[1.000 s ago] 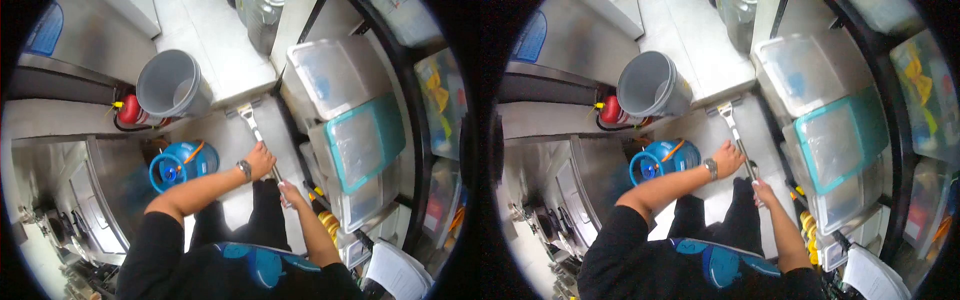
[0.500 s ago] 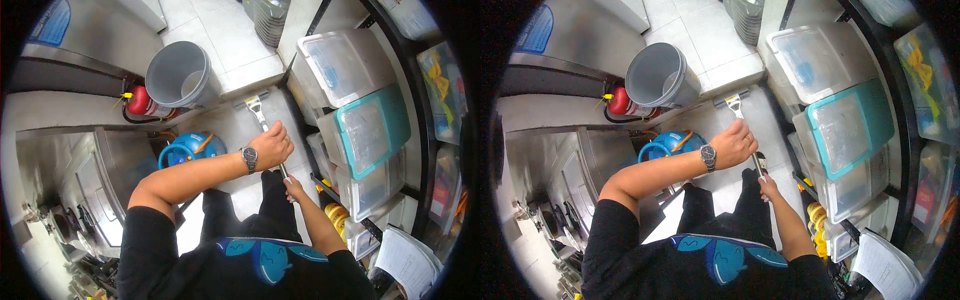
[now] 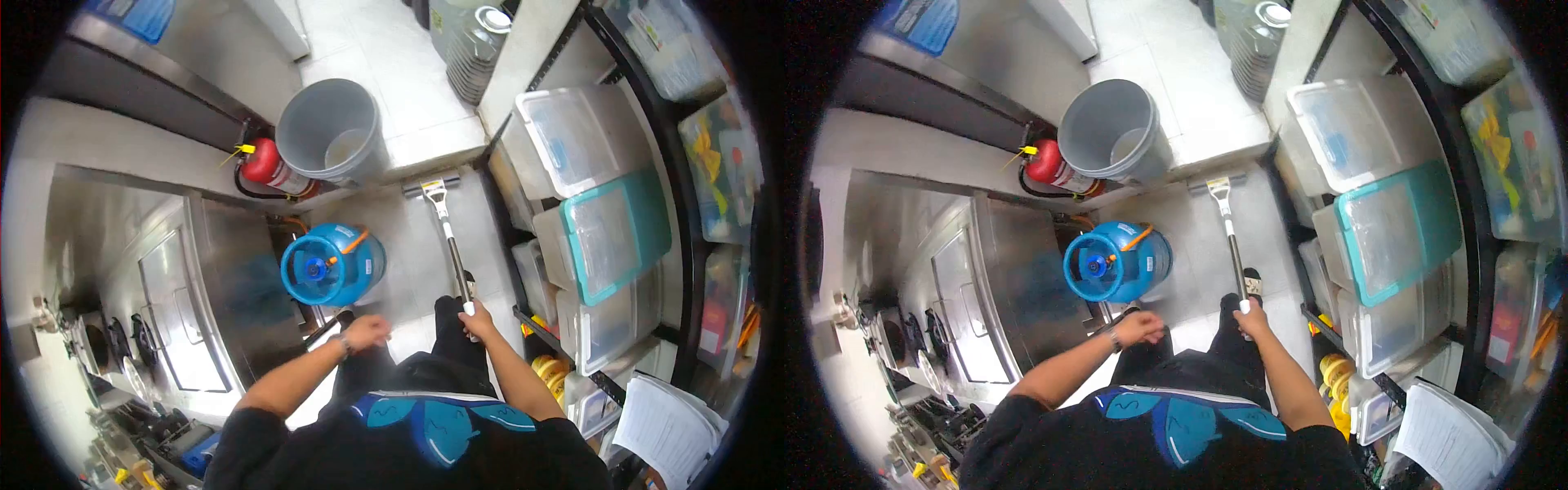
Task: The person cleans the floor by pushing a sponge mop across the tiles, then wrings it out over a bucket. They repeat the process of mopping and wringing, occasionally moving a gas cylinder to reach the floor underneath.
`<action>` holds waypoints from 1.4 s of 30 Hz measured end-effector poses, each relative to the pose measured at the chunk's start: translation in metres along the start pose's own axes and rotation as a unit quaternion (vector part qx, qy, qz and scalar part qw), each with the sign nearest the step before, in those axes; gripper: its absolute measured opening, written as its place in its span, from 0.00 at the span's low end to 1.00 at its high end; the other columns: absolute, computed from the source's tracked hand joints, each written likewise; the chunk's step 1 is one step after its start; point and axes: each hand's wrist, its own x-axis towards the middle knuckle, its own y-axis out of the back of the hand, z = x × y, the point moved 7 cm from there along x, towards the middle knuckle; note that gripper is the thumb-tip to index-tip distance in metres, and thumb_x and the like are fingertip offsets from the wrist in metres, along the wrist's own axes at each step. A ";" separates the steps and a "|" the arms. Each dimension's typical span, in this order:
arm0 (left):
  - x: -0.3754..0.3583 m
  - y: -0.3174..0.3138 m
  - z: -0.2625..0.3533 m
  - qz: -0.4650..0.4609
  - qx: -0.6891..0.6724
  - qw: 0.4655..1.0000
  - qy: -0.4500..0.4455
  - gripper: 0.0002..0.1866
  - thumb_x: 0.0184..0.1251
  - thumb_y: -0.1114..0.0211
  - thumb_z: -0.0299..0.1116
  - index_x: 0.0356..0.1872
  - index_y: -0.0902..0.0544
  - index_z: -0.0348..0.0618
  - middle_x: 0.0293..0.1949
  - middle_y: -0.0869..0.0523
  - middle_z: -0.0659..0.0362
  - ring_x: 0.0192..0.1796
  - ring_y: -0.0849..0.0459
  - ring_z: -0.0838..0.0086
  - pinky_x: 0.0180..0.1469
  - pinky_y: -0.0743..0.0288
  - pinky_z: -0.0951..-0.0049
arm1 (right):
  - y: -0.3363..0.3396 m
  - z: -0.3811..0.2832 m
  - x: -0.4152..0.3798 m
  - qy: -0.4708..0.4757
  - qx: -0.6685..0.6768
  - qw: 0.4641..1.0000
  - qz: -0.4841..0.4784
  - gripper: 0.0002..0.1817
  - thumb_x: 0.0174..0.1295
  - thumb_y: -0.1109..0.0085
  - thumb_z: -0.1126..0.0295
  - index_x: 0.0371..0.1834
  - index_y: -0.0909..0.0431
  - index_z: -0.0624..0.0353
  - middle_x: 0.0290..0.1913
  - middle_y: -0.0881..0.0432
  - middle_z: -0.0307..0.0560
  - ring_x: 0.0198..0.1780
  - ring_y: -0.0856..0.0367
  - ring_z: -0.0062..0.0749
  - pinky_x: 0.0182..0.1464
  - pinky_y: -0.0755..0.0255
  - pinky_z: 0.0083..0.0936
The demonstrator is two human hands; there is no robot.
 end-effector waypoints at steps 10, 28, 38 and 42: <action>-0.154 0.042 -0.172 0.228 -0.235 0.932 0.156 0.11 0.62 0.45 0.39 0.40 0.24 0.45 0.34 0.16 0.59 0.31 0.18 0.76 0.27 0.31 0.77 | 0.067 -0.199 -0.013 0.200 0.036 0.979 0.006 0.12 0.54 0.49 0.75 0.42 0.28 0.58 0.21 0.26 0.42 0.18 0.26 0.24 0.19 0.28 0.24; -0.204 0.003 -0.283 0.370 -0.340 0.856 0.125 0.08 0.60 0.45 0.35 0.35 0.24 0.44 0.29 0.16 0.56 0.24 0.18 0.76 0.21 0.33 0.79 | 0.110 -0.478 0.064 0.306 -0.057 0.927 0.209 0.27 0.53 0.43 0.64 0.54 0.39 0.61 0.40 0.23 0.57 0.38 0.20 0.44 0.29 0.23 0.33; -0.211 0.012 -0.250 0.381 -0.314 0.858 0.143 0.06 0.59 0.45 0.29 0.33 0.23 0.37 0.28 0.17 0.54 0.26 0.18 0.73 0.25 0.25 0.78 | 0.124 -0.485 0.097 0.319 0.043 0.936 0.146 0.27 0.49 0.37 0.68 0.51 0.38 0.60 0.34 0.25 0.45 0.27 0.26 0.26 0.24 0.28 0.24; -0.202 0.023 -0.239 0.374 -0.296 0.868 0.134 0.06 0.59 0.46 0.27 0.32 0.24 0.34 0.29 0.19 0.54 0.31 0.17 0.71 0.29 0.21 0.75 | 0.119 -0.448 0.100 0.298 0.086 0.939 0.146 0.28 0.45 0.34 0.71 0.49 0.39 0.58 0.34 0.26 0.43 0.27 0.28 0.26 0.24 0.28 0.26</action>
